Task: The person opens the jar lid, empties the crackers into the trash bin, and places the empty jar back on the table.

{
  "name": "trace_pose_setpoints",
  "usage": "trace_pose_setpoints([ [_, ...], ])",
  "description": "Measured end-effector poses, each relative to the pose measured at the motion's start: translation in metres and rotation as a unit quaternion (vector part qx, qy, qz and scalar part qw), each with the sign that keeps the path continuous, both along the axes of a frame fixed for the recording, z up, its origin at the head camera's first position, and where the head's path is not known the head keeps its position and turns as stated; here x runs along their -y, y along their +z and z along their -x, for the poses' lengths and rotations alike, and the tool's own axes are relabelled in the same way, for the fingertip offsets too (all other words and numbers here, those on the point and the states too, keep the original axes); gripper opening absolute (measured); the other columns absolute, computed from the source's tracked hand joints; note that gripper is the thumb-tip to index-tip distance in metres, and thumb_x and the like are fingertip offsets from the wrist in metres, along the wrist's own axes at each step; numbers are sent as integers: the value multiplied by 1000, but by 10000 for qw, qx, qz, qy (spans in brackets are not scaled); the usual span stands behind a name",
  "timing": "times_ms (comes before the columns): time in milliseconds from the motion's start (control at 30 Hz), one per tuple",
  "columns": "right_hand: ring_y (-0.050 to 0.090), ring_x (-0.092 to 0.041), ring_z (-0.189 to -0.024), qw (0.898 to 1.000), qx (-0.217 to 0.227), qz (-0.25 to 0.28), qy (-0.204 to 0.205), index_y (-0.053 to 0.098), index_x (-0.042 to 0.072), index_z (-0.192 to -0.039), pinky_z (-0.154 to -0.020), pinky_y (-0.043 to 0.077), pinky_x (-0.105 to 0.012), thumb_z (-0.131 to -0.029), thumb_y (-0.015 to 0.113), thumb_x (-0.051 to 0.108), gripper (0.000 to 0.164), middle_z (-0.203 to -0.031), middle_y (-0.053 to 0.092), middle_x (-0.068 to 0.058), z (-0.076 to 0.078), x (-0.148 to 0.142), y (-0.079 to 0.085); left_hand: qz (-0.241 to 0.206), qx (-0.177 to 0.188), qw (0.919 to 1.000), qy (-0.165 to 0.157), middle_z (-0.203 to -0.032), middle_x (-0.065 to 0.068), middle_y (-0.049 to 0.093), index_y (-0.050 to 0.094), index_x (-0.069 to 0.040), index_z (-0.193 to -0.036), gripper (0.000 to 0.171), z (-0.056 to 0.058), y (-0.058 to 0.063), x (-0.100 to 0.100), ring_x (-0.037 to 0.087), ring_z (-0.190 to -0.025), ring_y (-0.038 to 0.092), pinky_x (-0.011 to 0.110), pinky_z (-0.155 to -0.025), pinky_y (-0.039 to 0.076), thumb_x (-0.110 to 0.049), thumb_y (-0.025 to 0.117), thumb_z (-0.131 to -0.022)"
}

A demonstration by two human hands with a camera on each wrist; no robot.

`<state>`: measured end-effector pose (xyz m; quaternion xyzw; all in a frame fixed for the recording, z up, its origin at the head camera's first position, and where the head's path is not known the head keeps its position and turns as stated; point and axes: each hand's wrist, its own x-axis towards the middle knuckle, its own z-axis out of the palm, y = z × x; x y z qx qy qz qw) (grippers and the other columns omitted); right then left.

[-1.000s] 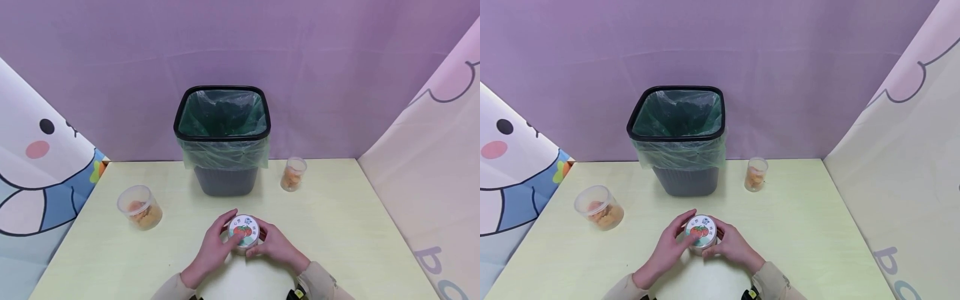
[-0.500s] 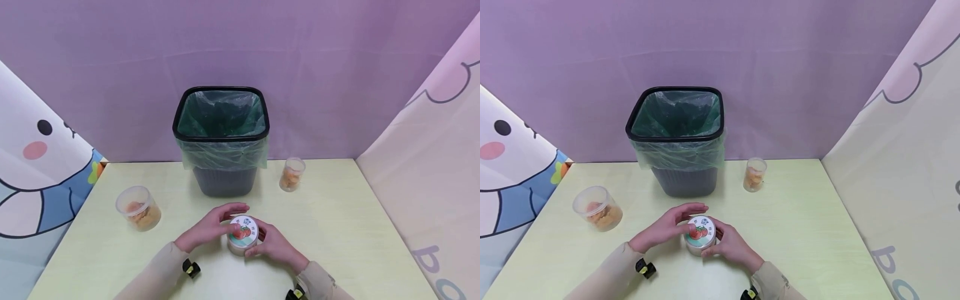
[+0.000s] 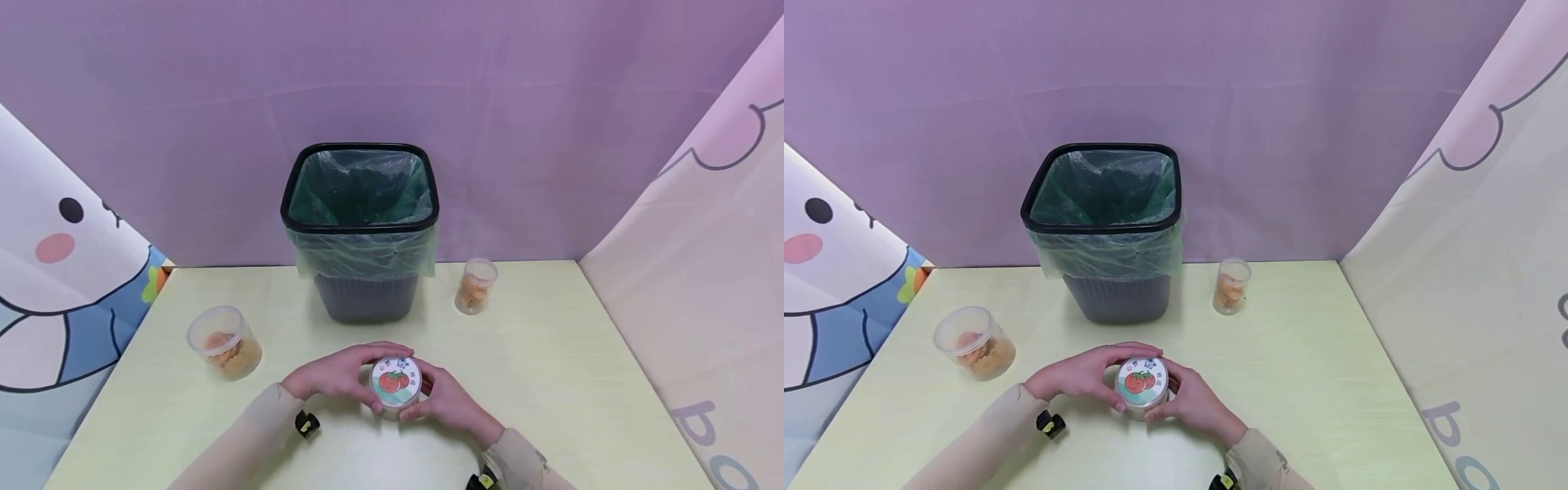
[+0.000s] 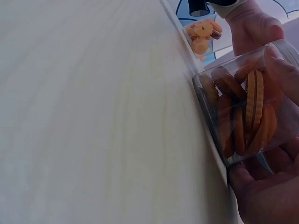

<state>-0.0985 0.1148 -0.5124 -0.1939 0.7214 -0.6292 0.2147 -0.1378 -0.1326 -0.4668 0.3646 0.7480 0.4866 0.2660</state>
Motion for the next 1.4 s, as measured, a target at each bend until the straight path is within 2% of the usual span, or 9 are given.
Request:
trace_pose_setpoints([
  [267,55,-21,-125,9999,-9,111,43,46,5,-147,-105,41,-27,-70,89,6,88,-133,60,-6,1,1,-2,-281,-118,9969,727,-147,-15,48,50,-26,-146,89,-16,-7,0,13,-138,40,47,-115,26,-23,93,-69],
  [533,54,-21,-125,9998,-59,146,90,45,8,-148,-105,41,-27,-70,90,10,90,-136,58,-5,1,1,-3,-530,-622,9843,1566,-151,-4,44,49,-18,-148,88,-40,-15,-8,23,-139,39,50,-111,32,-27,91,-71],
  [667,54,-22,-126,9998,-86,133,134,45,9,-149,-105,41,-27,-71,90,11,90,-137,57,-6,0,0,-3,-598,-767,9737,2060,-152,-1,42,48,-14,-148,91,-53,-17,-16,25,-139,40,50,-110,34,-30,91,-70],
  [800,52,-22,-128,9999,-63,63,84,45,8,-148,-105,40,-26,-71,90,9,89,-139,57,-5,0,0,-1,-438,-1001,9602,2571,-152,-1,43,46,-13,-149,94,-64,-19,-24,25,-138,42,53,-110,34,-36,91,-69],
  [900,51,-21,-129,10000,-54,3,29,45,9,-148,-106,39,-25,-72,89,9,88,-139,56,-4,0,-1,0,-313,-1161,9482,2941,-150,-1,44,47,-11,-148,94,-72,-17,-32,25,-136,43,54,-109,35,-40,90,-70],
  [1100,50,-20,-130,9999,-90,-4,45,45,6,-148,-107,38,-26,-75,88,13,85,-141,56,-5,0,-1,-1,-242,-1202,9232,3642,-148,-1,45,47,-7,-146,95,-85,-14,-46,23,-133,47,51,-106,40,-43,90,-70],
  [1200,51,-20,-130,9999,-106,10,62,44,5,-148,-107,39,-26,-75,88,14,86,-140,56,-6,0,-1,-1,-247,-1196,9159,3823,-148,1,44,45,-5,-146,96,-88,-13,-50,23,-132,48,50,-106,40,-43,90,-70],
  [1267,51,-20,-130,9999,-118,24,70,44,5,-148,-107,39,-27,-75,88,15,87,-140,56,-6,0,-1,-1,-275,-1199,9153,3836,-148,2,43,45,-3,-146,97,-89,-13,-50,24,-132,48,51,-106,39,-42,90,-70],
  [1400,52,-20,-128,9999,-124,7,42,45,6,-148,-106,39,-26,-75,88,14,85,-138,57,-5,0,0,-1,-373,-1081,9217,3706,-148,3,42,43,-5,-148,100,-85,-11,-45,25,-132,46,52,-108,37,-43,91,-68],
])
